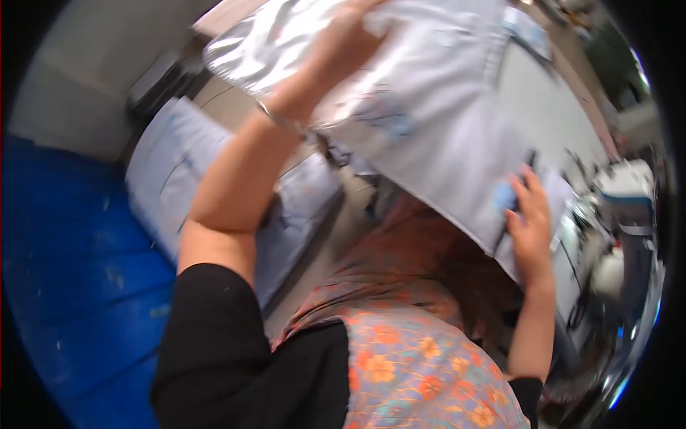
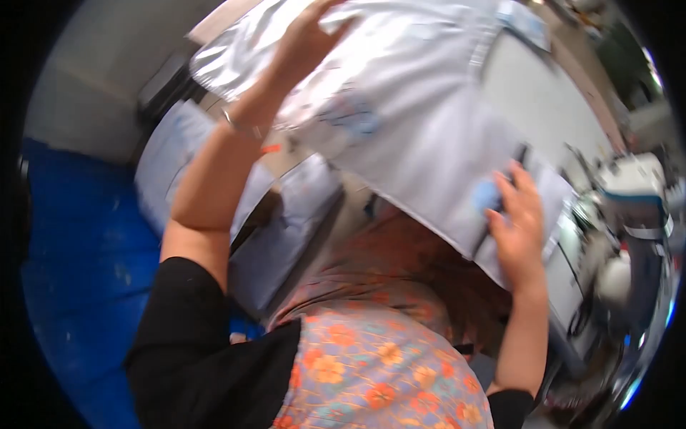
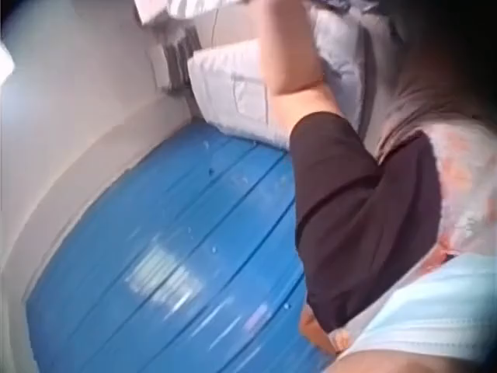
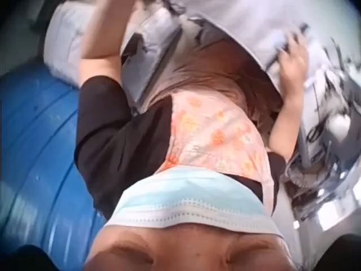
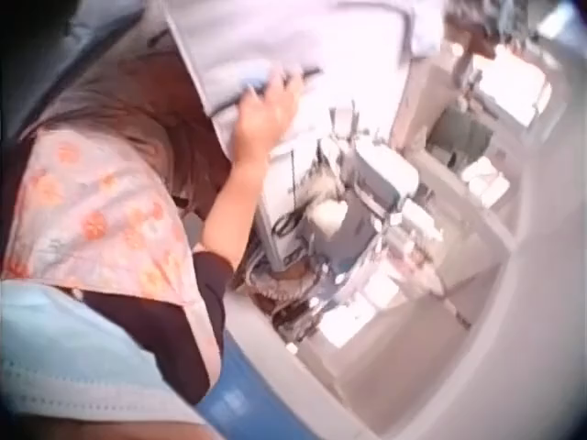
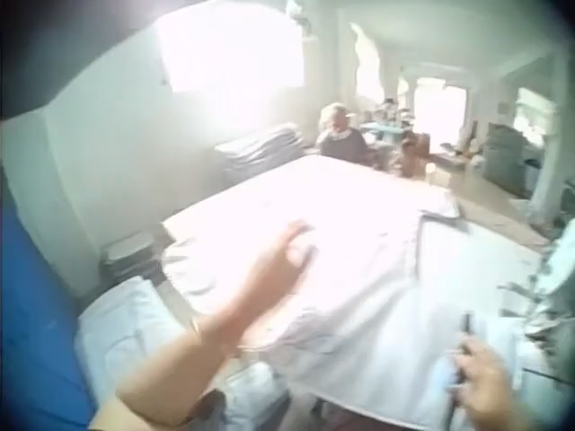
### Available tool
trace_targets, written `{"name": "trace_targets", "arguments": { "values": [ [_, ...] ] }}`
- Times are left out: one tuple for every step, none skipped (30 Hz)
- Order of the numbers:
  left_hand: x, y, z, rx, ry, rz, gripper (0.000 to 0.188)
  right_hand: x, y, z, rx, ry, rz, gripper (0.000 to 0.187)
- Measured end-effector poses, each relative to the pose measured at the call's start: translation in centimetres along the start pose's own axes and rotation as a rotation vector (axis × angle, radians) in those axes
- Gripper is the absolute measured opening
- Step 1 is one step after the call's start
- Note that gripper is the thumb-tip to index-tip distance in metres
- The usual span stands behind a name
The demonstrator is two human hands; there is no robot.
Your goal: Sewing and trimming textile products using an industrial sewing machine and scissors.
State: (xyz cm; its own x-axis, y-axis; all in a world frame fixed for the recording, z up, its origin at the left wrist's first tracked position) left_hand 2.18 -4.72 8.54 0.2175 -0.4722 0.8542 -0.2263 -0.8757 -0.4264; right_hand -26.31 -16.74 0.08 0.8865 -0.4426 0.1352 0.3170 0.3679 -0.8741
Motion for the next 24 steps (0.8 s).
{"name": "trace_targets", "arguments": {
  "values": [
    [-1.7, -1.6, 1.8, 0.044, -0.064, 0.059, 0.045, -0.3, -0.4, -0.6, 0.065, 0.049, 0.004, 0.050],
    [-5.6, -3.0, -1.2, 0.155, 0.071, 0.002, 0.037, -0.6, -0.6, -0.4, 0.088, 0.075, -0.002, 0.050],
    [-9.7, -4.3, -4.2, 0.262, 0.090, 0.003, 0.031, -0.6, -1.3, -0.8, 0.107, 0.116, -0.014, 0.050],
    [-13.8, -1.5, -4.1, 0.278, 0.019, 0.344, 0.029, -0.8, -0.7, -0.9, 0.101, 0.108, 0.015, 0.051],
    [-19.1, 1.5, -3.6, 0.268, -0.063, 0.682, 0.028, -1.0, -1.0, -1.1, 0.089, 0.107, 0.045, 0.052],
    [-25.9, 4.1, -2.8, 0.229, -0.153, 1.035, 0.028, -1.2, -1.5, -1.2, 0.090, 0.087, 0.053, 0.053],
    [-33.8, 5.9, -1.6, 0.162, -0.244, 1.407, 0.028, -1.3, -1.9, -1.4, 0.095, 0.068, 0.057, 0.054],
    [-34.6, 2.8, 4.7, 0.414, -0.474, 0.904, 0.036, -1.6, -2.9, -1.6, 0.058, 0.070, 0.037, 0.054],
    [-40.0, -1.3, 9.6, 0.433, -0.841, 0.645, 0.050, -2.0, -3.7, -1.8, 0.024, 0.075, 0.020, 0.055],
    [-46.9, -2.3, 14.0, 0.661, -0.927, 0.970, 0.066, -2.4, -3.8, -2.5, -0.025, 0.110, 0.063, 0.056],
    [-51.0, -3.6, 16.4, 0.842, -0.914, 1.112, 0.083, -2.7, -4.3, -3.4, -0.065, 0.140, 0.101, 0.058],
    [-55.9, -5.9, 18.8, 0.840, -1.110, 1.171, 0.093, -3.1, -4.2, -4.0, -0.074, 0.166, 0.117, 0.061],
    [-59.7, -7.9, 20.6, 0.956, -1.175, 1.318, 0.097, -3.3, -4.0, -4.3, -0.079, 0.176, 0.102, 0.062],
    [-62.5, -9.3, 21.5, 1.005, -1.230, 1.375, 0.088, -3.8, -4.1, -4.6, -0.111, 0.204, 0.094, 0.062],
    [-64.5, -11.4, 22.4, 1.149, -1.250, 1.449, 0.080, -4.0, -4.0, -4.6, -0.129, 0.211, 0.085, 0.062],
    [-66.5, -12.0, 22.8, 1.079, -1.282, 1.460, 0.080, -4.1, -3.7, -4.7, -0.137, 0.223, 0.091, 0.062],
    [-67.1, -12.8, 23.2, 1.112, -1.278, 1.357, 0.069, -4.2, -3.7, -4.8, -0.126, 0.241, 0.081, 0.062],
    [-67.2, -13.8, 23.5, 1.179, -1.259, 1.238, 0.060, -4.5, -4.0, -4.9, -0.115, 0.263, 0.072, 0.062],
    [-68.4, -14.2, 24.1, 1.133, -1.271, 1.258, 0.060, -4.4, -4.0, -5.1, -0.122, 0.263, 0.072, 0.062],
    [-68.2, -14.6, 24.5, 1.034, -1.246, 1.173, 0.050, -4.2, -3.9, -5.3, -0.116, 0.262, 0.071, 0.061],
    [-67.1, -15.3, 24.6, 0.977, -1.210, 1.095, 0.042, -4.2, -3.9, -5.5, -0.102, 0.268, 0.068, 0.060],
    [-63.5, -17.0, 23.9, 0.990, -1.144, 0.787, 0.031, -4.2, -3.9, -5.6, -0.100, 0.259, 0.064, 0.060],
    [-60.9, -18.6, 24.0, 1.004, -1.171, 0.695, 0.031, -4.0, -3.8, -5.6, -0.090, 0.247, 0.050, 0.060],
    [-56.5, -20.2, 24.1, 1.005, -1.096, 0.524, 0.028, -3.7, -3.6, -5.6, -0.078, 0.230, 0.031, 0.059]
  ]
}}
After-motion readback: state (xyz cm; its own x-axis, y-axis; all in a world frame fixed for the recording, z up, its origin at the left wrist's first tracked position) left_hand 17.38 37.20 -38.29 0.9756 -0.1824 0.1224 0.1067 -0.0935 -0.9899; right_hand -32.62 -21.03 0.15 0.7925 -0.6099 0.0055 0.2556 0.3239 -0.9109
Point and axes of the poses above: each hand's wrist, its own x-axis towards the middle knuckle, its own y-axis out of the palm, z = x × y, the point moved 10 cm from there along x, towards the middle knuckle, and after that the axes turned 13 degrees about x, right-handed, at the moved point
